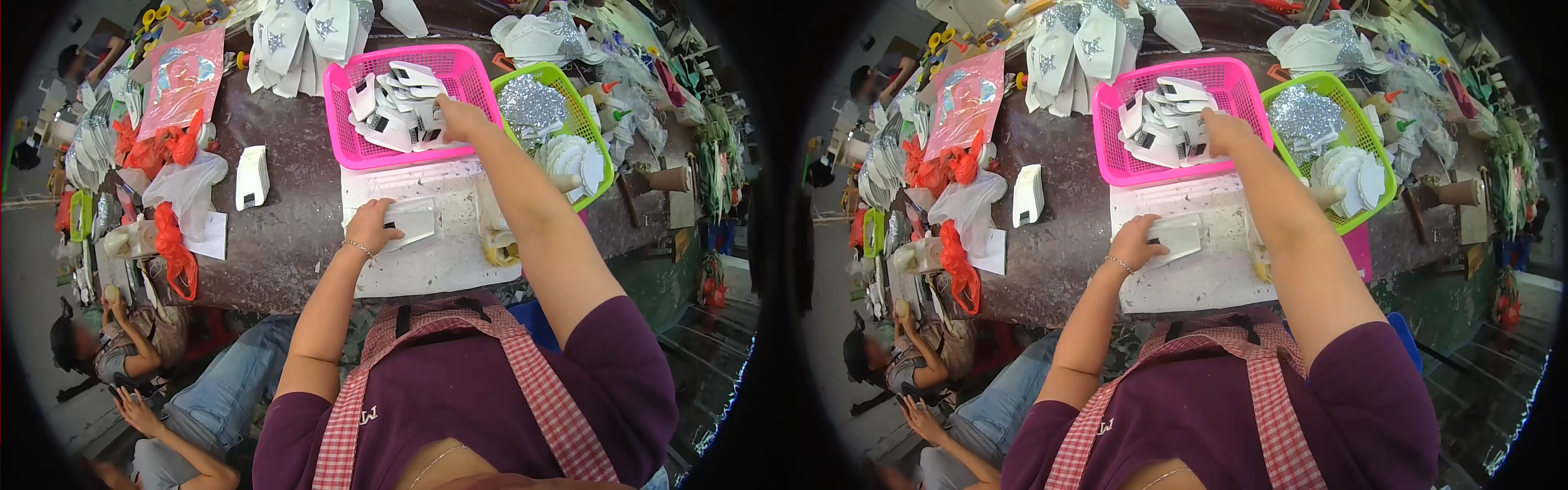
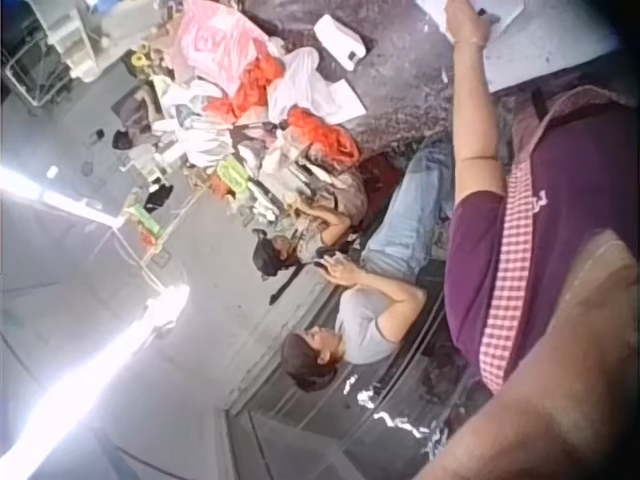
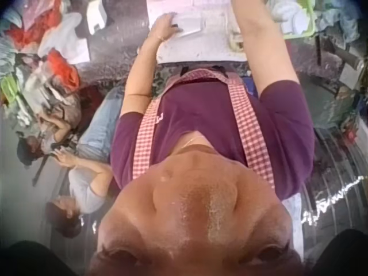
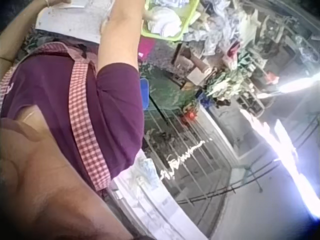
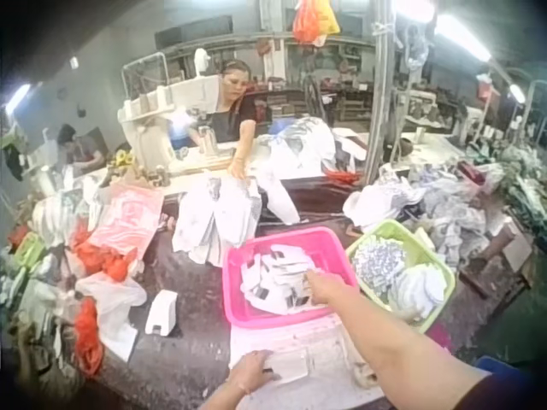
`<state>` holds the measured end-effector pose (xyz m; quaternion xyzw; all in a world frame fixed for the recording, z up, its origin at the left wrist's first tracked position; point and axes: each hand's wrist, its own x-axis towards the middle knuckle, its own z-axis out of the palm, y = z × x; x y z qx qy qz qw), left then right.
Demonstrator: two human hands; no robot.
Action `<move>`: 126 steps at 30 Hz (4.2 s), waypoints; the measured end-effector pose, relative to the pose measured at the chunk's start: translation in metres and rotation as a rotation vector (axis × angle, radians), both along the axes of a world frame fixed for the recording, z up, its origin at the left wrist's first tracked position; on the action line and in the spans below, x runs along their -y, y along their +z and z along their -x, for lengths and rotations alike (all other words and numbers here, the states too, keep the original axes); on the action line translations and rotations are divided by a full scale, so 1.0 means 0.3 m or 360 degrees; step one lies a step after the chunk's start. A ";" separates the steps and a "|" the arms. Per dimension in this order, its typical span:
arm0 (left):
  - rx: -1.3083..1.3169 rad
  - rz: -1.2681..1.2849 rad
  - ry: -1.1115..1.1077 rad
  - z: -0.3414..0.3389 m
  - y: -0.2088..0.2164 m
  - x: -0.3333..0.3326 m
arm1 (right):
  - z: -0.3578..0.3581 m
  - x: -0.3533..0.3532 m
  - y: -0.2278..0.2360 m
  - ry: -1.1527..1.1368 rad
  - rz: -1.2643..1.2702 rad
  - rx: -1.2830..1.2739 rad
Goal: The person applies glue to stacks of small white paper pieces using a brush and a squeeze bottle. They repeatedly dip the brush into the glue, coat the paper stacks, and place them into a pink basket. The workspace is cluttered with various craft materials and plastic baskets.
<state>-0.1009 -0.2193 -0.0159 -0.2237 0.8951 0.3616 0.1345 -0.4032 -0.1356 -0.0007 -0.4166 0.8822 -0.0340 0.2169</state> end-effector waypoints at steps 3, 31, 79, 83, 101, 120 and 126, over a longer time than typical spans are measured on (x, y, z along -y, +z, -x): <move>0.0063 -0.0145 -0.0125 -0.011 0.004 0.029 | 0.026 0.003 -0.045 0.0084 -0.0170 -0.0023; -0.1699 -0.1100 0.0779 -0.024 0.063 0.056 | -0.631 -0.030 0.118 -0.0318 0.1775 0.1488; -0.1259 -0.1616 0.1353 -0.162 -0.073 0.170 | -0.637 -0.004 -0.078 -0.0229 0.1445 0.1305; -0.1469 -0.1117 0.1286 -0.076 -0.028 0.080 | -0.632 -0.044 -0.131 -0.0497 0.1673 0.1635; -0.1872 -0.0572 0.1349 0.118 0.214 0.146 | -0.524 -0.219 -0.101 -0.0731 0.1580 0.1277; -0.1363 -0.0968 0.0872 0.142 -0.048 -0.072 | -0.564 -0.166 -0.223 -0.0356 0.1692 0.1451; -0.1303 -0.1308 0.1073 0.152 -0.099 -0.050 | -0.563 -0.154 -0.282 -0.0485 0.1528 0.1340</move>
